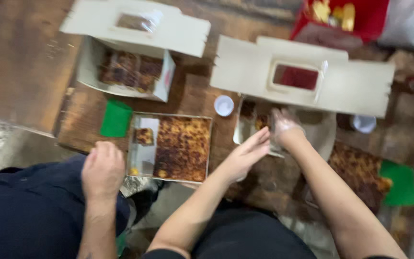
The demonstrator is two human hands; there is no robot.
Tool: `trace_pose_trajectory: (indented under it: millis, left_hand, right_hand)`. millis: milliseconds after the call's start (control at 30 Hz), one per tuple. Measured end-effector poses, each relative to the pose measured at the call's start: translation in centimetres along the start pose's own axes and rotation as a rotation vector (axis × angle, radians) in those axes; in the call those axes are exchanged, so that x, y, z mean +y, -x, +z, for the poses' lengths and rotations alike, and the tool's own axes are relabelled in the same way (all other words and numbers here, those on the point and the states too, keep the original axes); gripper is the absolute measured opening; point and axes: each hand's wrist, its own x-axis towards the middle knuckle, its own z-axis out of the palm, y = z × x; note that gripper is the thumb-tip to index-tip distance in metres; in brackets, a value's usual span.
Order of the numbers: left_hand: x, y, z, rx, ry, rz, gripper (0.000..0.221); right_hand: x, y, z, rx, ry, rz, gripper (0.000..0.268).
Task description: The person organizes pieces of bread into boxes and applies grated cheese to a large container of bread items using a grater.
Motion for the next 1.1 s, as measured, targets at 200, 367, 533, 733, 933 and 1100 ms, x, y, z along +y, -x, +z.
trace_pose_trajectory:
  millis: [200,367,533,733,933,1100]
  left_hand:
    - [3.4,5.6,-1.8,-0.019,-0.007,-0.125,0.051]
    - [2.0,6.0,-2.0,0.016,-0.078,-0.127,0.046]
    - [2.3,6.0,0.5,0.022,-0.139,-0.099,0.042]
    - [6.8,3.2,9.2,0.015,-0.534,0.055,0.035]
    - [3.6,-6.5,19.1,-0.182,-1.047,0.563,0.023]
    - [-5.0,-18.3,24.7,-0.25,-1.616,0.53,0.023]
  right_hand:
    - [-3.6,1.6,-2.6,0.036,-0.263,0.222,0.075]
    - [-4.7,0.1,-1.3,0.036,-0.326,0.255,0.08]
    - [-4.8,0.6,-0.9,0.187,-0.405,0.173,0.051]
    - [5.3,10.3,-6.2,0.707,-0.744,-0.127,0.033]
    - [27.5,24.0,-2.5,0.921,-0.249,0.347,0.018]
    - [37.0,25.4,3.6,0.792,-0.164,0.452,0.024]
